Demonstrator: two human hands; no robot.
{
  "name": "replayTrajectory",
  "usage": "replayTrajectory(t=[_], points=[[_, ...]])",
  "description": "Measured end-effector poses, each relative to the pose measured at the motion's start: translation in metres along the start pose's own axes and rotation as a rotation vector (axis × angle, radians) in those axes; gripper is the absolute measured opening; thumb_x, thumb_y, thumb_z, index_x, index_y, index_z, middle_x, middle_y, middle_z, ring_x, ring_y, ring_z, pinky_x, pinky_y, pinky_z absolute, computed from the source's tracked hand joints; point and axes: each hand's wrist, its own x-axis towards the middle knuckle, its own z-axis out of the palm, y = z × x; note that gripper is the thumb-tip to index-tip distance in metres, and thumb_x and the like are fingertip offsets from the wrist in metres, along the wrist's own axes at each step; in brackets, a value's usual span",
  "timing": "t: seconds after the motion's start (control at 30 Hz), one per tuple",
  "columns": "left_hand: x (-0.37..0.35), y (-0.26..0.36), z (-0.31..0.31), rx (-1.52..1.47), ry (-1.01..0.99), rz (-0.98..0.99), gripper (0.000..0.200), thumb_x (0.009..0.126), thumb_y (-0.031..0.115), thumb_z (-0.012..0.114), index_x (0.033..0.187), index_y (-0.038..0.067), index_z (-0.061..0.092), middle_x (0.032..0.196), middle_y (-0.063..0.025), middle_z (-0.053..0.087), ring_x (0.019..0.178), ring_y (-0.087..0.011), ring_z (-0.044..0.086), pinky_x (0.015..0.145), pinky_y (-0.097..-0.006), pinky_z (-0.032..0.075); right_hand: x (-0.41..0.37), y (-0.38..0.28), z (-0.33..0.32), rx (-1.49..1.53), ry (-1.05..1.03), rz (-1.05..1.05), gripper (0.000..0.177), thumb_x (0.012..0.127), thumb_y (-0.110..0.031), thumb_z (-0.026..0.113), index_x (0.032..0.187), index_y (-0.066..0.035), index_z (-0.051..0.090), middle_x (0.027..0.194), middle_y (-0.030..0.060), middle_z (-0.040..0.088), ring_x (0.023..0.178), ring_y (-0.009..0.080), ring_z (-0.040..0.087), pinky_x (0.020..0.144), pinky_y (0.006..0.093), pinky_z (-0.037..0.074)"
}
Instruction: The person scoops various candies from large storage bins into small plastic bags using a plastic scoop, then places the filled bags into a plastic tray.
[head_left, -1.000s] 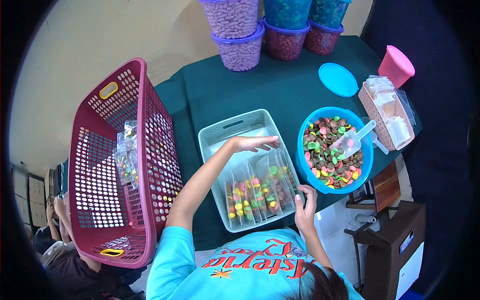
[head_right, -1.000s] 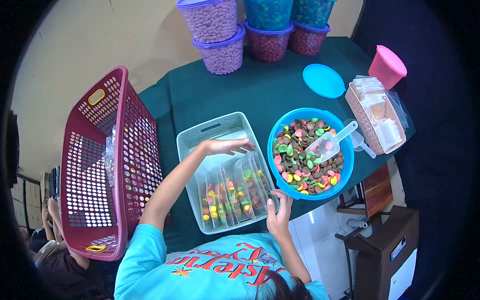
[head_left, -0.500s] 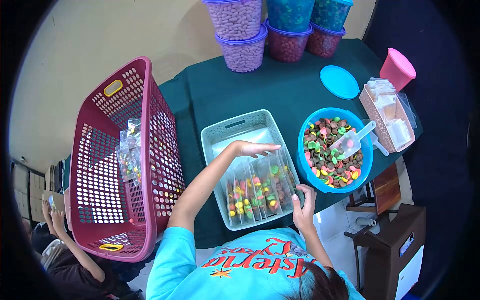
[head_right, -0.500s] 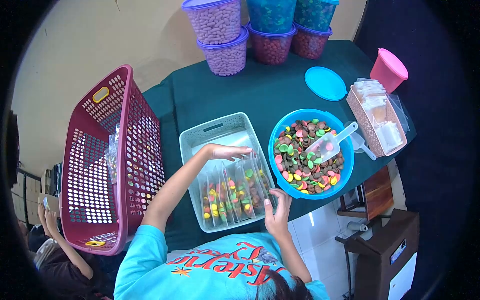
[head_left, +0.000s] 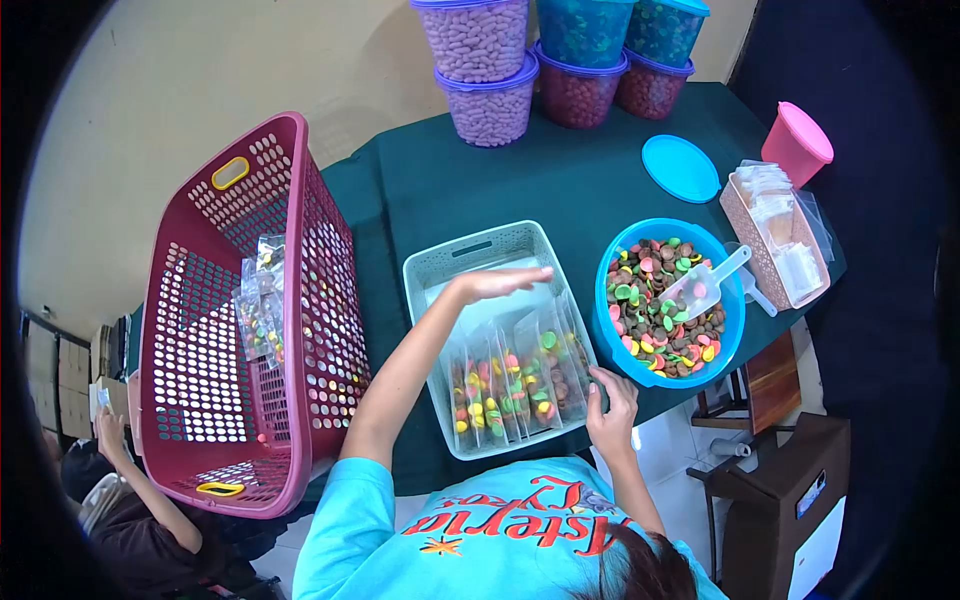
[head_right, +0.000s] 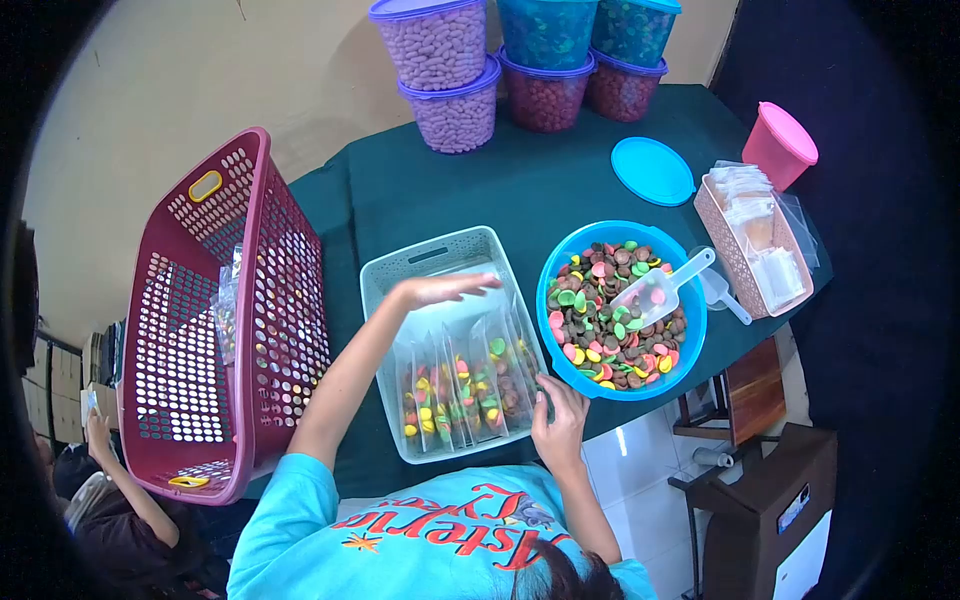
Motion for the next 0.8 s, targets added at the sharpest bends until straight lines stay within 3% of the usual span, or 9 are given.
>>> replayTrajectory(t=[0.07,0.13,0.17,0.23,0.3,0.33,0.5,0.53,0.8], points=[[-0.014,0.0,-0.007,0.015,0.055,0.006,0.075,0.082,0.065,0.032,0.134,0.011,0.032,0.137,-0.0092,0.032,0.128,-0.0258,0.027,0.103,-0.0412,0.022,0.002,0.0,-0.002,0.006,0.0,0.011,0.02,0.077,-0.003,0.053,0.096,-0.002,0.059,0.096,0.011,0.062,0.094,0.0264,0.055,0.089,0.0375,0.032],[-0.044,-0.002,0.001,-0.14,0.533,0.075,0.067,0.084,0.055,0.041,0.129,0.007,0.037,0.133,-0.0127,0.037,0.127,-0.0262,0.03,0.102,-0.0344,0.026,0.004,0.0,-0.002,0.019,-0.001,0.022,0.019,0.076,-0.002,0.054,0.093,-0.003,0.061,0.093,0.0107,0.063,0.091,0.0261,0.056,0.088,0.0373,0.033],[-0.056,-0.006,0.006,-0.14,0.537,0.068,0.067,0.084,0.055,0.041,0.129,0.007,0.037,0.133,-0.0127,0.037,0.127,-0.0262,0.03,0.102,-0.0344,0.026,0.005,0.001,-0.002,0.022,0.001,-0.007,0.019,0.076,-0.001,0.054,0.093,-0.003,0.061,0.093,0.0104,0.063,0.088,0.0254,0.057,0.087,0.0367,0.034],[-0.081,-0.018,0.027,-0.179,0.871,0.138,0.059,0.085,0.042,0.049,0.129,0.006,0.037,0.133,-0.0141,0.037,0.127,-0.0275,0.03,0.103,-0.035,0.024,0.002,-0.001,0.0,0.036,-0.015,-0.031,0.019,0.075,-0.001,0.054,0.092,-0.003,0.062,0.092,0.0102,0.064,0.086,0.0246,0.058,0.086,0.0362,0.034],[-0.089,-0.045,0.054,-0.149,1.046,0.215,0.054,0.084,0.033,0.053,0.128,0.005,0.038,0.135,-0.0163,0.034,0.128,-0.0285,0.028,0.104,-0.0361,0.022,0.005,-0.005,0.0,0.003,-0.025,-0.104,0.018,0.074,0.0,0.055,0.09,-0.003,0.063,0.091,0.0108,0.064,0.082,0.0234,0.06,0.079,0.0333,0.037],[-0.097,-0.042,0.07,-0.053,1.112,0.137,0.055,0.082,0.029,0.056,0.128,0.004,0.037,0.137,-0.0179,0.03,0.129,-0.0291,0.026,0.104,-0.0361,0.021,0.005,-0.01,-0.001,0.002,-0.048,-0.103,0.018,0.074,0.0,0.055,0.09,-0.004,0.063,0.093,0.0106,0.064,0.083,0.0233,0.06,0.079,0.0335,0.036],[-0.087,-0.071,0.144,-0.212,1.21,0.02,0.067,0.082,0.022,0.058,0.135,0.005,0.021,0.139,-0.0203,0.013,0.128,-0.032,0.02,0.102,-0.0377,0.028,0.007,-0.014,0.001,0.0,-0.104,-0.172,0.02,0.073,0.001,0.056,0.092,-0.004,0.062,0.095,0.0095,0.063,0.083,0.0226,0.059,0.079,0.0346,0.036],[-0.085,-0.064,0.154,-0.471,1.196,0.086,0.07,0.082,0.018,0.057,0.136,0.004,0.015,0.139,-0.02,0.012,0.128,-0.0295,0.021,0.101,-0.0374,0.03,0.008,-0.014,0.0,-0.001,-0.123,-0.176,0.02,0.073,0.001,0.056,0.092,-0.004,0.062,0.095,0.0104,0.063,0.084,0.0239,0.059,0.079,0.0353,0.038],[-0.08,-0.053,0.168,-0.686,1.275,0.194,0.08,0.082,0.012,0.058,0.137,0.002,0.001,0.141,-0.0212,0.007,0.129,-0.0274,0.019,0.102,-0.0377,0.028,0.016,-0.017,0.004,0.182,-0.145,-0.089,0.018,0.076,0.006,0.051,0.092,0.003,0.06,0.094,0.0179,0.062,0.088,0.0296,0.061,0.076,0.0329,0.047]])
